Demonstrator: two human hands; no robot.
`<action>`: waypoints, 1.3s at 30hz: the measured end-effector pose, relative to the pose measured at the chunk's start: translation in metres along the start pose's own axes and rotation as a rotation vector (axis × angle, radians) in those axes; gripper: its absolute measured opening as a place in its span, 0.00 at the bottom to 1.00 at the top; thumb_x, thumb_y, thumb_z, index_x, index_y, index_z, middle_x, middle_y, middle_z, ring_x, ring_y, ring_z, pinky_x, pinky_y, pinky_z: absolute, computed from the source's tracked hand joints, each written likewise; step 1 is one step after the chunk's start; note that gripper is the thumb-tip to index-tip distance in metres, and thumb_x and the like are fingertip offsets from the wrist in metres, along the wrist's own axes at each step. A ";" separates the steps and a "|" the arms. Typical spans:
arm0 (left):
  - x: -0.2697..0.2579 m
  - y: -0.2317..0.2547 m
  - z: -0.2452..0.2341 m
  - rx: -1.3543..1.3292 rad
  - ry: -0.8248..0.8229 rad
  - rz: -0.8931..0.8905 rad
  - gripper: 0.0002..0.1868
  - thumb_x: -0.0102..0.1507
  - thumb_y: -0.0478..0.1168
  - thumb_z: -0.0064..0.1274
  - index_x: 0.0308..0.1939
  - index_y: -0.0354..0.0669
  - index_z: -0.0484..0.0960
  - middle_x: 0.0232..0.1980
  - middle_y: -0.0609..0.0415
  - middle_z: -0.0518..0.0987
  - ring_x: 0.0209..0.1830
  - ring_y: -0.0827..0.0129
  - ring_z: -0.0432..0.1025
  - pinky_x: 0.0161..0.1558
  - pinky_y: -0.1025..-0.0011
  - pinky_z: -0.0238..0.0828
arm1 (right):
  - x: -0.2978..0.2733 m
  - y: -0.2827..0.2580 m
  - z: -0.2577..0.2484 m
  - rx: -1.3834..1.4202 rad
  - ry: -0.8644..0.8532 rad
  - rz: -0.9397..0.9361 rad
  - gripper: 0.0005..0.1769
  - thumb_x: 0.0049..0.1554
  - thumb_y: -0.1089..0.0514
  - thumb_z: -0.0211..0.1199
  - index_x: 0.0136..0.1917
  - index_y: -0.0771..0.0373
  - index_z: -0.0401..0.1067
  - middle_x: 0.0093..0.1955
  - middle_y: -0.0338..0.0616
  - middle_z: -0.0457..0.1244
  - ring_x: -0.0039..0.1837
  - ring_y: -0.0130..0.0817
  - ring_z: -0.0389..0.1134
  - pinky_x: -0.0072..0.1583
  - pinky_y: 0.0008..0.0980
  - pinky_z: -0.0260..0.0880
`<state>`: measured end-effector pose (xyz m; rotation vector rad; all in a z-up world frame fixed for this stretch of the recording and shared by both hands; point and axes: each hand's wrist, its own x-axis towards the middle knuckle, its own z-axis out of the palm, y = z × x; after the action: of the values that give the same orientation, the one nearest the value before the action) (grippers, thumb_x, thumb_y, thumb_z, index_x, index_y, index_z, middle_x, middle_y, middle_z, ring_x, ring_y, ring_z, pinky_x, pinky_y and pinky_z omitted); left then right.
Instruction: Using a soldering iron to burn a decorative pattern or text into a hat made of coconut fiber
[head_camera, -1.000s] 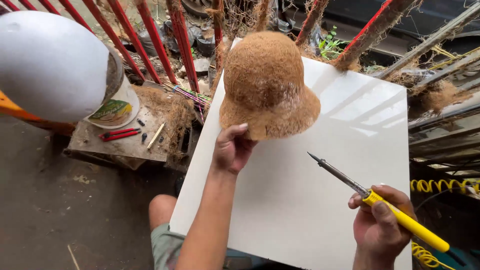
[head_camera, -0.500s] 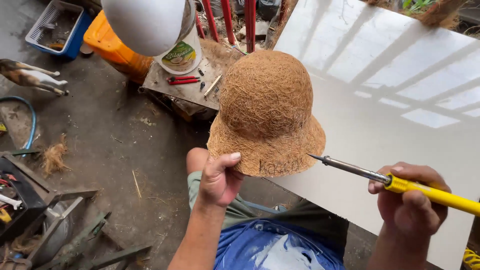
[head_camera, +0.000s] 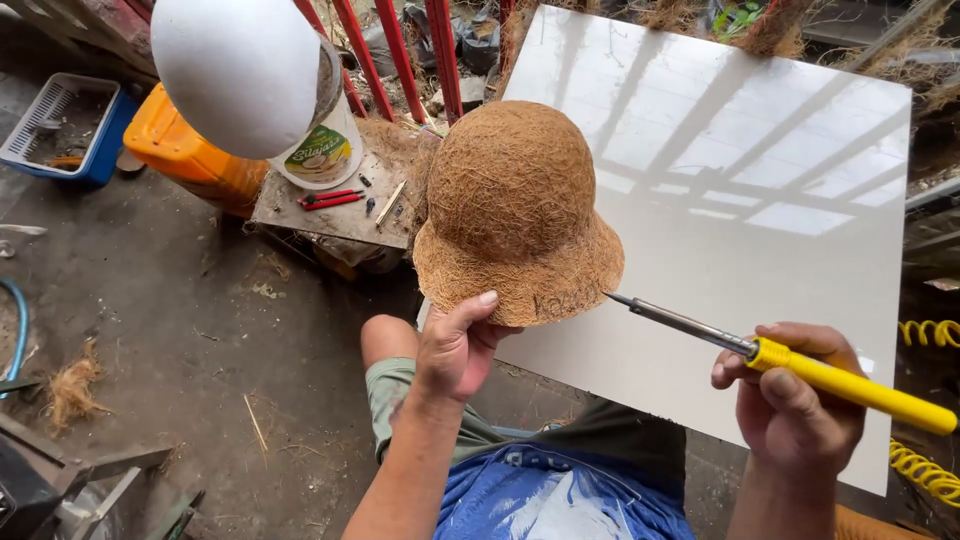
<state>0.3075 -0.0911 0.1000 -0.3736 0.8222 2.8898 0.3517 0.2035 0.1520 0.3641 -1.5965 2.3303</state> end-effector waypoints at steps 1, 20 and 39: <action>-0.001 -0.002 0.001 -0.001 -0.003 0.002 0.33 0.60 0.28 0.49 0.70 0.44 0.66 0.57 0.44 0.79 0.51 0.53 0.76 0.43 0.55 0.82 | -0.007 0.004 0.003 0.000 -0.002 -0.003 0.19 0.57 0.59 0.62 0.59 0.70 0.68 0.40 0.51 0.68 0.41 0.39 0.74 0.46 0.29 0.79; -0.004 -0.021 0.015 0.012 0.060 0.026 0.36 0.59 0.27 0.50 0.71 0.49 0.63 0.63 0.47 0.75 0.58 0.53 0.72 0.47 0.57 0.79 | -0.059 0.012 0.044 -0.810 -0.033 -0.349 0.15 0.50 0.61 0.66 0.51 0.66 0.69 0.41 0.50 0.67 0.41 0.39 0.72 0.48 0.28 0.77; -0.004 -0.025 0.021 0.044 0.057 0.027 0.36 0.58 0.27 0.51 0.71 0.47 0.64 0.61 0.46 0.76 0.56 0.53 0.74 0.46 0.56 0.80 | -0.056 0.011 0.045 -0.851 -0.069 -0.399 0.14 0.50 0.62 0.67 0.49 0.66 0.70 0.38 0.49 0.67 0.39 0.37 0.72 0.46 0.26 0.77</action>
<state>0.3116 -0.0589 0.1057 -0.4448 0.9056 2.8929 0.4015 0.1516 0.1375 0.4890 -2.1204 1.2138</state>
